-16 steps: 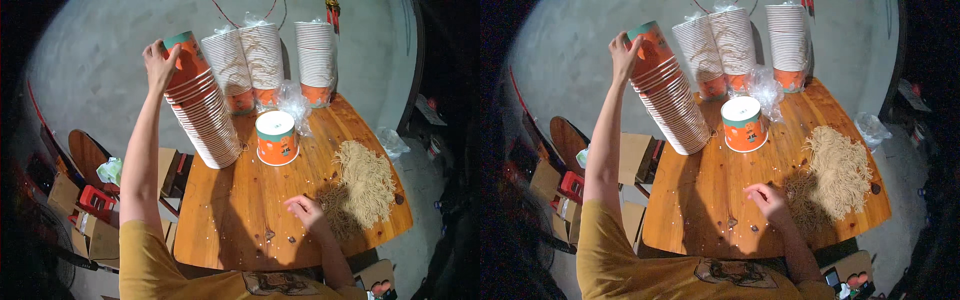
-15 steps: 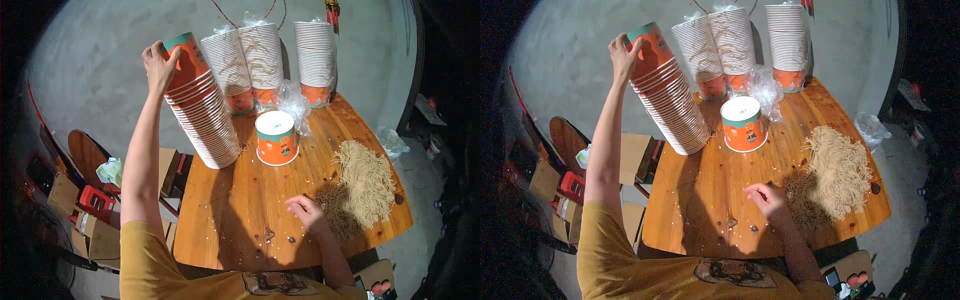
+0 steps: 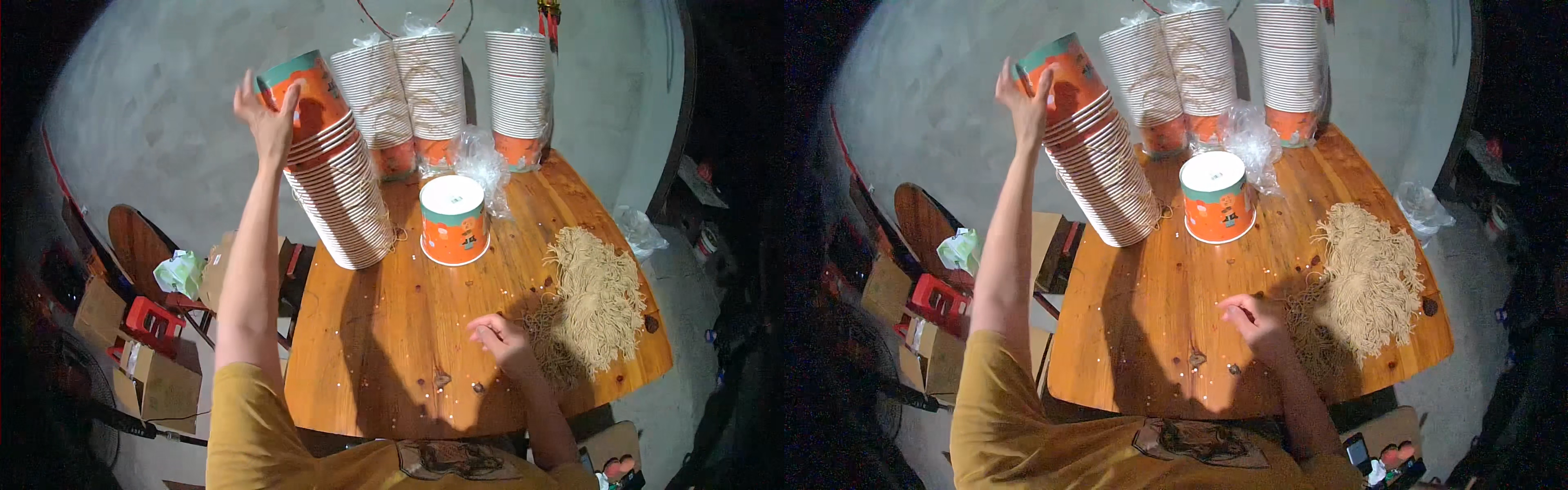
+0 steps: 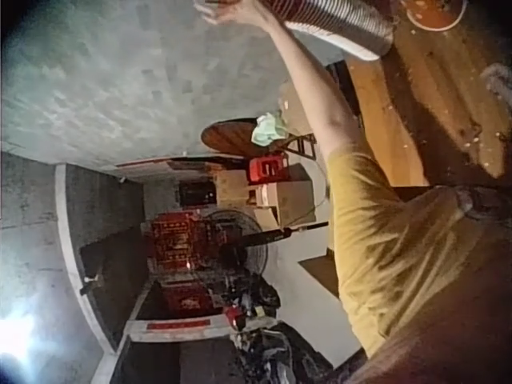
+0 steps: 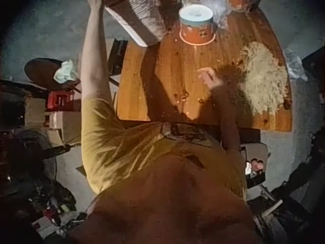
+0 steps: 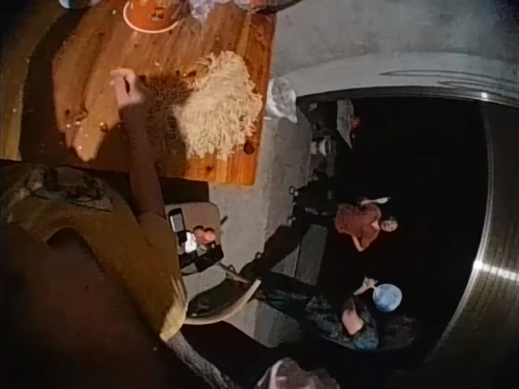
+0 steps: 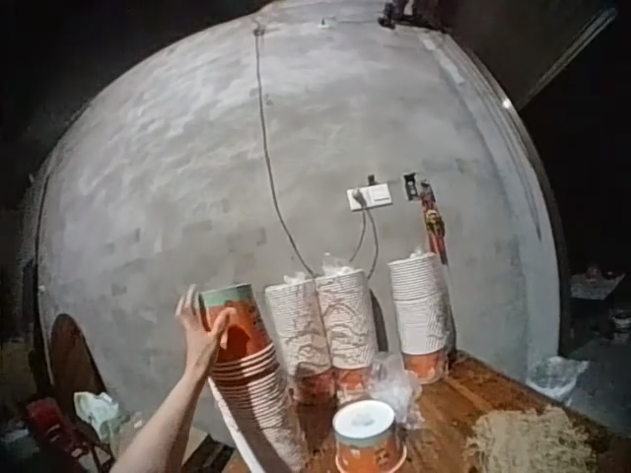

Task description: Packing stacks of printed paper cups into plastic bags and tying the bags with plastic ties.

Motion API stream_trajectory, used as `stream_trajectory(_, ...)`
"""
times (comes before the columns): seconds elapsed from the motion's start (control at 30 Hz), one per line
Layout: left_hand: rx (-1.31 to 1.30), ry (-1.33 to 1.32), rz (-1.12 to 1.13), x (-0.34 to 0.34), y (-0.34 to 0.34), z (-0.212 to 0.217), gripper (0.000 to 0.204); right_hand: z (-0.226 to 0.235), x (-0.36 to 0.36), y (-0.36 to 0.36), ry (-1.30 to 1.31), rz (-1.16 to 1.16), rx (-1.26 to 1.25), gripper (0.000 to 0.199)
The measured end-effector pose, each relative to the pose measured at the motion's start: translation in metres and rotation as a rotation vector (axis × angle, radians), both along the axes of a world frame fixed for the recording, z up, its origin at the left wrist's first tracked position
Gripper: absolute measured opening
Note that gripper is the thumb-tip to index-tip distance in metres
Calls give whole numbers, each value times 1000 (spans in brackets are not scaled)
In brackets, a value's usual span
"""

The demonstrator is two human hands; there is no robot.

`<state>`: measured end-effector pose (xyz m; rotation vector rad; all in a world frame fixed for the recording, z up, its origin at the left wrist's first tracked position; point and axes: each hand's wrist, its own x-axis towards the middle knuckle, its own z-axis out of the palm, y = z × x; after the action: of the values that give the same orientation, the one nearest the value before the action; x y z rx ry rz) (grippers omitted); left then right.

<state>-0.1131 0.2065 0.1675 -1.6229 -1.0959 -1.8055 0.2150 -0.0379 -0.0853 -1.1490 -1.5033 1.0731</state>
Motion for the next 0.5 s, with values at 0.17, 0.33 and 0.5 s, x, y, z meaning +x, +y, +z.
stream_trajectory(0.17,-420,-447,-531,-10,-5,-76,90,28,0,27,-39,83,115,17)
stream_trajectory(0.33,-442,-443,-549,-35,-3,-107,88,109,-57,127,50,130,380,25)
stream_trajectory(0.5,-513,-436,-473,-23,-3,-109,84,134,-110,270,257,194,545,38)
